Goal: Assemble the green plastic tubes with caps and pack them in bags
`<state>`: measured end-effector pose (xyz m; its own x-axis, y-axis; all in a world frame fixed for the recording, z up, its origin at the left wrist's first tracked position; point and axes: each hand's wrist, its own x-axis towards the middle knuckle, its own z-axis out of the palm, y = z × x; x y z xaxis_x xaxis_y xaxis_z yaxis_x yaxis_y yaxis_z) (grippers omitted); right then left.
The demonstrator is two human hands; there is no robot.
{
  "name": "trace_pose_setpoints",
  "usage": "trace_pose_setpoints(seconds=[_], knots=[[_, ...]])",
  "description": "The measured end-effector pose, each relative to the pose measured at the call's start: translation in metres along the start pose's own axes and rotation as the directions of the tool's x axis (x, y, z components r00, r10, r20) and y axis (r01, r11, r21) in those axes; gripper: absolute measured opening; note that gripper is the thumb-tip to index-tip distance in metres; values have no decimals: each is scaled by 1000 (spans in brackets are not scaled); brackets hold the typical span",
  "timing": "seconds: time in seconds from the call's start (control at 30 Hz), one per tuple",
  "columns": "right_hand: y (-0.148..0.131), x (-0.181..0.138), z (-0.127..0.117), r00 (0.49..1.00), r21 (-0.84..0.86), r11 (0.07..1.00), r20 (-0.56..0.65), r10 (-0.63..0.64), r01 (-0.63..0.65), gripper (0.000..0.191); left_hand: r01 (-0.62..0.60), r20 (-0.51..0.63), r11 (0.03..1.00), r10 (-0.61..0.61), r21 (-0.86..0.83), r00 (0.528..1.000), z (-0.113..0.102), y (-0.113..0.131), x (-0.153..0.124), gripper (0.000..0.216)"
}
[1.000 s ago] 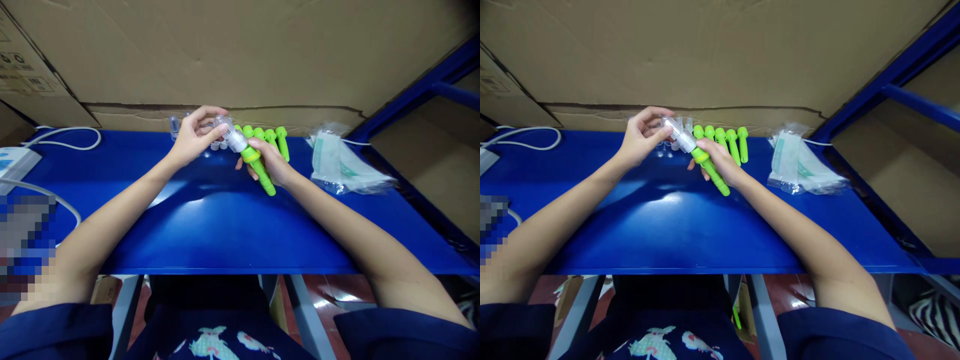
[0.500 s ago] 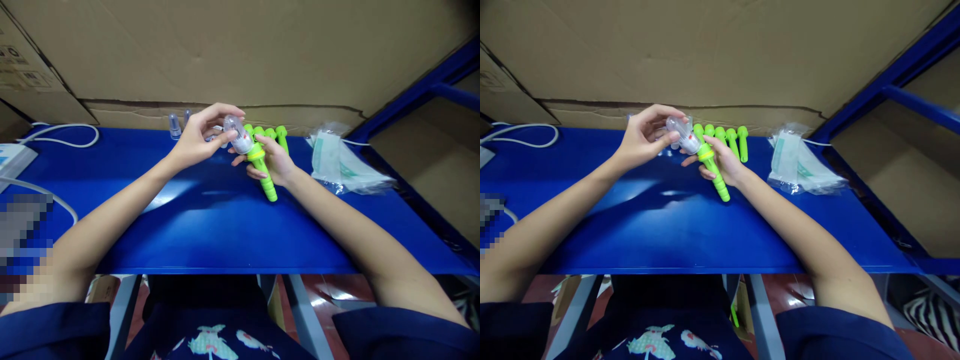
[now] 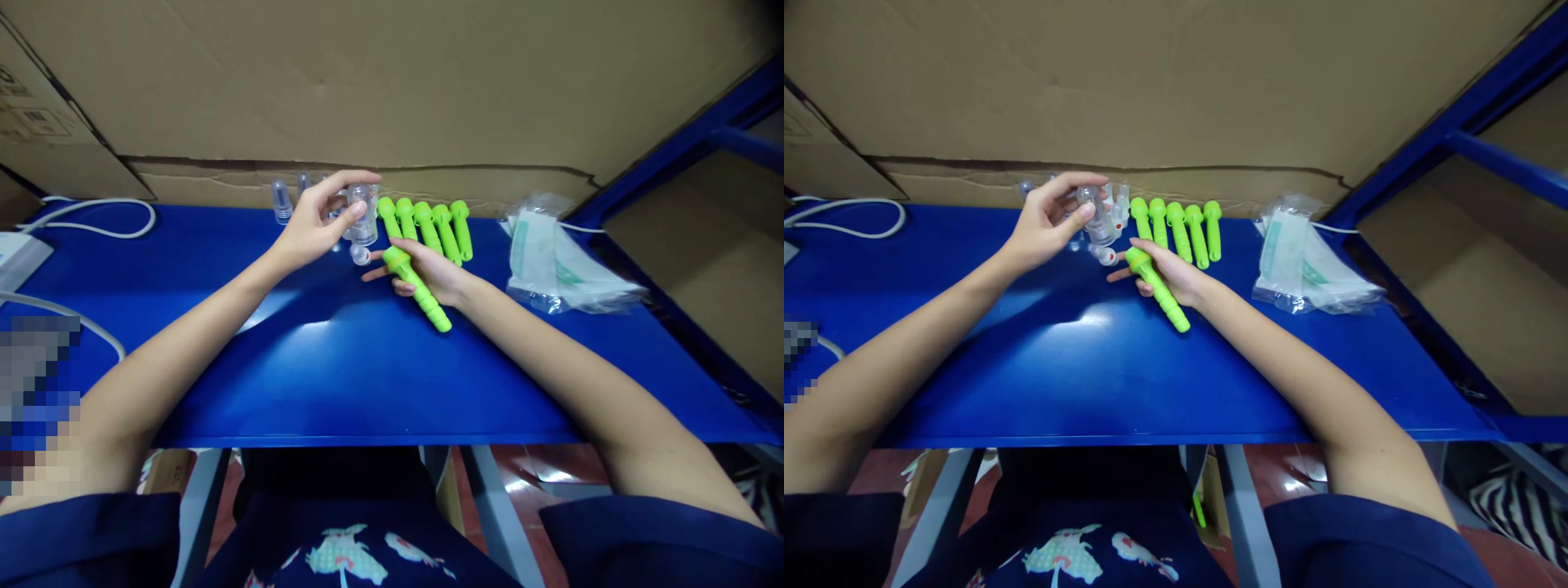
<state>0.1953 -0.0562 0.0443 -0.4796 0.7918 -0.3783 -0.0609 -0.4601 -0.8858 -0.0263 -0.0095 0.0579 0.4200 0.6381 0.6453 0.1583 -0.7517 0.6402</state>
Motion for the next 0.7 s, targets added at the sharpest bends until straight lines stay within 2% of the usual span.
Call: trace_pose_setpoints(seconds=[0.1, 0.2, 0.3, 0.37, 0.47, 0.57, 0.63, 0.7], knots=[[1, 2, 1, 999, 33, 999, -32, 3, -2, 35, 13, 0, 1000, -13, -28, 1000, 3, -10, -2, 64], [3, 3, 5, 994, -7, 999, -101, -32, 32, 36, -15, -24, 1000, 15, 12, 1000, 8, -18, -8, 61], [7, 0, 11, 970, -178, 970, -150, -191, 163, 35, -21, -96, 995, 30, 94, 995, 13, -27, -14, 60], [10, -4, 16, 944, -332, 912, -137, -299, 241, 29, 19, -135, 989, 1, 146, 991, 13, -36, -18, 63], [12, -10, 22, 925, -527, 806, -90, -369, 270, 27, 131, -187, 969, -92, 209, 978, 4, -59, -20, 65], [12, -12, 22, 919, -616, 742, -72, -386, 263, 24, 239, -259, 938, -173, 252, 950, -12, -83, -20, 65], [11, -11, 19, 919, -620, 740, -74, -386, 261, 22, 258, -267, 920, -180, 295, 947, -23, -91, -21, 67], [10, -10, 17, 921, -618, 744, -83, -382, 253, 18, 213, -244, 899, -124, 382, 962, -32, -90, -22, 64]])
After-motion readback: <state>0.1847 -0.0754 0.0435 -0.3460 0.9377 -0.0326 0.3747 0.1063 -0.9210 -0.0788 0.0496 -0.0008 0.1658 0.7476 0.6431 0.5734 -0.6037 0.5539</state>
